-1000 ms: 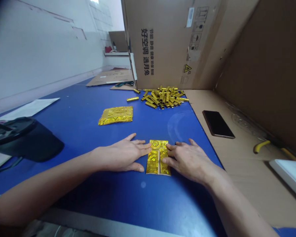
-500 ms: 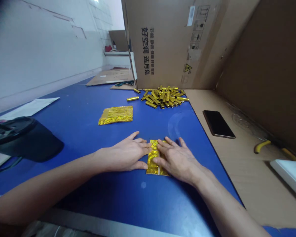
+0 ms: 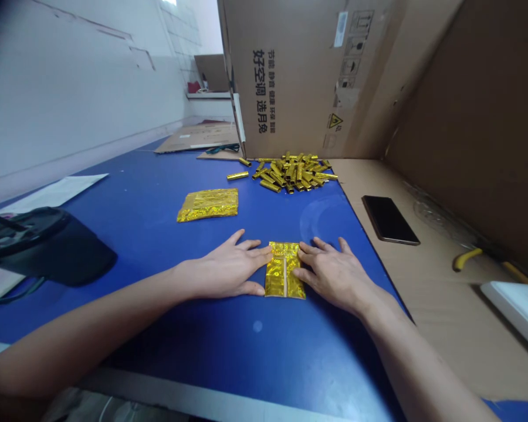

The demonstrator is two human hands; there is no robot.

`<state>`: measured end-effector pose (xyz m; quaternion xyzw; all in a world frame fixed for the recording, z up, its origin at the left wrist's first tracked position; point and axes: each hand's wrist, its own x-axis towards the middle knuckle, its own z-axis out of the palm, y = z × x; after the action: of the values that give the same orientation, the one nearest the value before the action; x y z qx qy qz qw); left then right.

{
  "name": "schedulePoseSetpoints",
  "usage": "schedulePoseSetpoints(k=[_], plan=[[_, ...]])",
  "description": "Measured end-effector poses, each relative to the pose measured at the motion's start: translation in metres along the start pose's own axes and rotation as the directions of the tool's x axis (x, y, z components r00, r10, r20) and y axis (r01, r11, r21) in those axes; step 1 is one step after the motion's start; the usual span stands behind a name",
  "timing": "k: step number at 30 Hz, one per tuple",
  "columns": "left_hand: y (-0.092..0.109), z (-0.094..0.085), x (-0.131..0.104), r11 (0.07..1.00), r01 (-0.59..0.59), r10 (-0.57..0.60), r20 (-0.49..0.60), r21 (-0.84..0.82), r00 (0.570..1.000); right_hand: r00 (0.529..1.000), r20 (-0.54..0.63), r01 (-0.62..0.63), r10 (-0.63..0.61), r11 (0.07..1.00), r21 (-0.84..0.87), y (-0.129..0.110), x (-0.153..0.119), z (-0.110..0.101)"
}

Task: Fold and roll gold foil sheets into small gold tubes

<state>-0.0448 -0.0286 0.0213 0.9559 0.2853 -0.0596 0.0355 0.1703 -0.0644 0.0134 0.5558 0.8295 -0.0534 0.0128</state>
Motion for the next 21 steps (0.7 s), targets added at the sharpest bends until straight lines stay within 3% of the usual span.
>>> schedulePoseSetpoints(k=[12, 18, 21], plan=[[-0.006, 0.005, 0.001, 1.0, 0.011, -0.01, 0.022, -0.018, 1.0, 0.995, -0.024, -0.095, 0.094, 0.994, -0.057, 0.016, 0.001, 0.002], [-0.007, 0.005, 0.004, 0.996, -0.082, 0.079, -0.069, -0.041, 0.994, 0.998, -0.042, 0.045, -0.043, 0.998, 0.051, 0.017, -0.001, -0.001], [-0.008, 0.004, 0.004, 0.99, -0.119, 0.113, -0.086, -0.072, 0.99, 0.998, -0.014, 0.054, -0.054, 0.997, 0.055, 0.015, -0.007, 0.0]])
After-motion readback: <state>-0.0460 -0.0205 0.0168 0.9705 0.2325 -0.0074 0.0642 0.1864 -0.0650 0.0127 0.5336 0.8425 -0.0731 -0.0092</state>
